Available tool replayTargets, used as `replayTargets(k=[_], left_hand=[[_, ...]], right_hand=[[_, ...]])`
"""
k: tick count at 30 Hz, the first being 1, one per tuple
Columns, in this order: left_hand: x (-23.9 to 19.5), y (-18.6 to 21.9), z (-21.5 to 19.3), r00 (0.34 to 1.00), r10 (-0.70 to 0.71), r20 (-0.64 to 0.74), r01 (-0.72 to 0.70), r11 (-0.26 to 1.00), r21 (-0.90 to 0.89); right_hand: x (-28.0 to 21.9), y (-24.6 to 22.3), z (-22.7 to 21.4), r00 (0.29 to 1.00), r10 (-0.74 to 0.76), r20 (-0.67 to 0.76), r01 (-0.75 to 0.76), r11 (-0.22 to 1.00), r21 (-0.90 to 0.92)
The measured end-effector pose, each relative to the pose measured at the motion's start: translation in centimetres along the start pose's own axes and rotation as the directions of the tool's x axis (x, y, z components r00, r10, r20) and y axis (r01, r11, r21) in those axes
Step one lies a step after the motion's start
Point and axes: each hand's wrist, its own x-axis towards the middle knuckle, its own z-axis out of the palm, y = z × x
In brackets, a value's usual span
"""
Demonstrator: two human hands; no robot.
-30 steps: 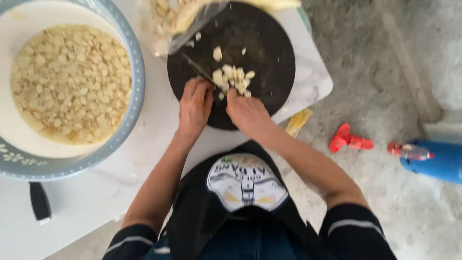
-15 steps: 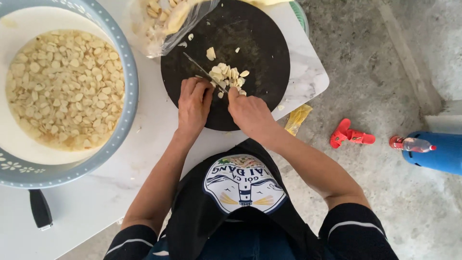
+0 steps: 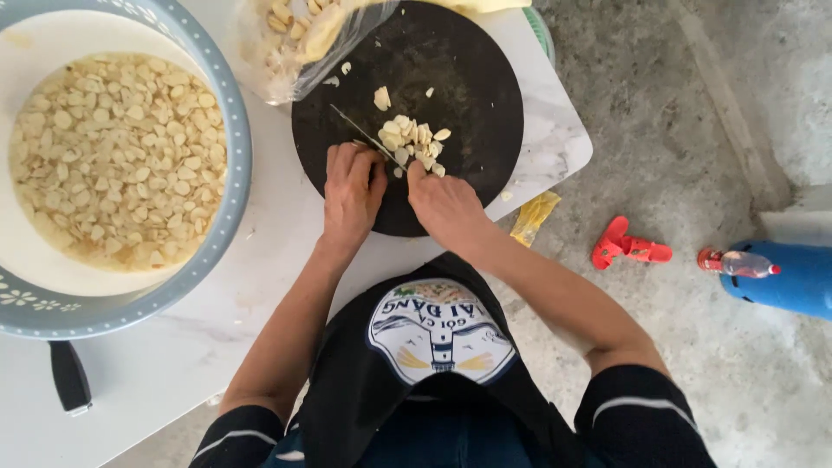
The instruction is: The person is slicing garlic cloves with a cleaver on a cutting board and washing them in a bowl.
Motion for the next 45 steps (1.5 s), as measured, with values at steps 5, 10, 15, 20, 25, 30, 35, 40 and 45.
replayTargets(k=[5,10,15,20,25,30,35,40,45], left_hand=[[-0.2,0.1,-0.2,1.000,0.005,-0.003,-0.005,1.000,0.004],[-0.5,0.2,-0.4,1.000,-0.006,0.015,0.006,1.000,0.007],[-0.6,-0.1,-0.8,0.997,-0.053,-0.051,0.052,0.998,-0.026],[5.8,-0.4,-3.3,0.996,0.008,-0.086,-0.011,0.999,-0.042],[11.0,-5.4,0.0,0.954,0.241,0.178,-0.241,0.970,-0.023],[11.5,-8.6,1.8,0.837,0.076,0.542,-0.140,0.987,0.078],[10.1,-3.8,-2.0,0.925,0.085,0.371,-0.028,0.987,-0.157],[6.6,-1.6,-2.9,0.899,-0.304,0.317,0.363,0.920,-0.146],[5.5,2.6,-10.0,0.991,0.121,-0.053,-0.117,0.991,0.069]], right_hand=[[-0.1,-0.1,0.1,0.998,0.021,0.064,-0.019,0.999,-0.029],[-0.2,-0.2,0.4,0.997,-0.009,0.074,0.014,0.998,-0.062],[0.3,0.4,0.7,0.996,0.040,0.080,-0.039,0.999,-0.008],[-0.3,0.8,1.8,0.999,0.011,0.043,-0.008,0.998,-0.060],[-1.1,-0.7,0.8,0.999,-0.034,-0.036,0.028,0.987,-0.156],[-1.9,-0.2,-0.2,0.986,0.003,0.164,-0.023,0.992,0.120],[-3.0,0.4,-1.7,0.979,0.069,0.192,-0.094,0.988,0.125],[-3.5,2.9,-0.2,0.975,0.030,0.221,-0.086,0.965,0.248],[-3.6,3.5,-1.4,0.992,0.030,0.126,-0.063,0.962,0.266]])
